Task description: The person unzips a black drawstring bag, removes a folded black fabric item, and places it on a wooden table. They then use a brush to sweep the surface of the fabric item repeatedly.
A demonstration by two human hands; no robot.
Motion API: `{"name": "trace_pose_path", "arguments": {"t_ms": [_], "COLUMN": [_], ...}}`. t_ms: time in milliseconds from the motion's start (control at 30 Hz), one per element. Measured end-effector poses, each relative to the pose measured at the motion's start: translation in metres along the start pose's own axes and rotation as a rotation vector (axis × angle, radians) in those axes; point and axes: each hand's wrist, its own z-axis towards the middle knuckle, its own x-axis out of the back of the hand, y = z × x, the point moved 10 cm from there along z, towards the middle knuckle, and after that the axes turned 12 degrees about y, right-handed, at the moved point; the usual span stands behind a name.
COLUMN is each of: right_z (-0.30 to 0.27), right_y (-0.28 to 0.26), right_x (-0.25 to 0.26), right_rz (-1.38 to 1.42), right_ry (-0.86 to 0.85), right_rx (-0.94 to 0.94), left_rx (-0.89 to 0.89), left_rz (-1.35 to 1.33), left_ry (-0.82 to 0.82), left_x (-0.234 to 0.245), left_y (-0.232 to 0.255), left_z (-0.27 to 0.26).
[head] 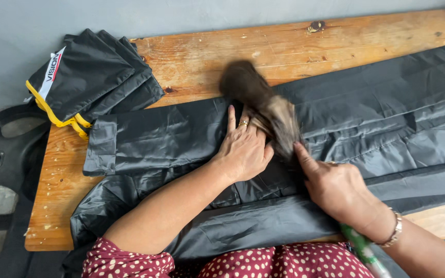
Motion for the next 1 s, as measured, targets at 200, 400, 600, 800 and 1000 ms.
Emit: {"name": "trace_pose_path", "arguments": {"t_ms": [200,400,600,800,1000], "right_z": [0.007,-0.006,0.007,0.019,0.018], "right_y": [0.036,0.158,0.075,-0.063,0.023], "right_x": [0.008,-0.005,-0.015,0.032,0.014], "right_rz": [-0.181,-0.467,-0.373,0.068,-0.151], "right_ry": [0.104,-0.209,-0.248,0.219,0.030], "right_rx": [0.045,-0.355,-0.307,0.222,0.053], "left_rx": [0.117,0.184,0.224,0.327,0.281], "left_rz": [-0.189,-0.548,-0.597,-0.749,-0.785], "left_ry": [0.112,0.360,0.366,0.362,0.402], "left_x": [0.010,0.037,0.030,0.038,0.038], "left_y": [-0.013,-0.026,-0.030,-0.042,-0.036], "left_z": [-0.004,-0.005,-0.005,-0.006,-0.005]}}
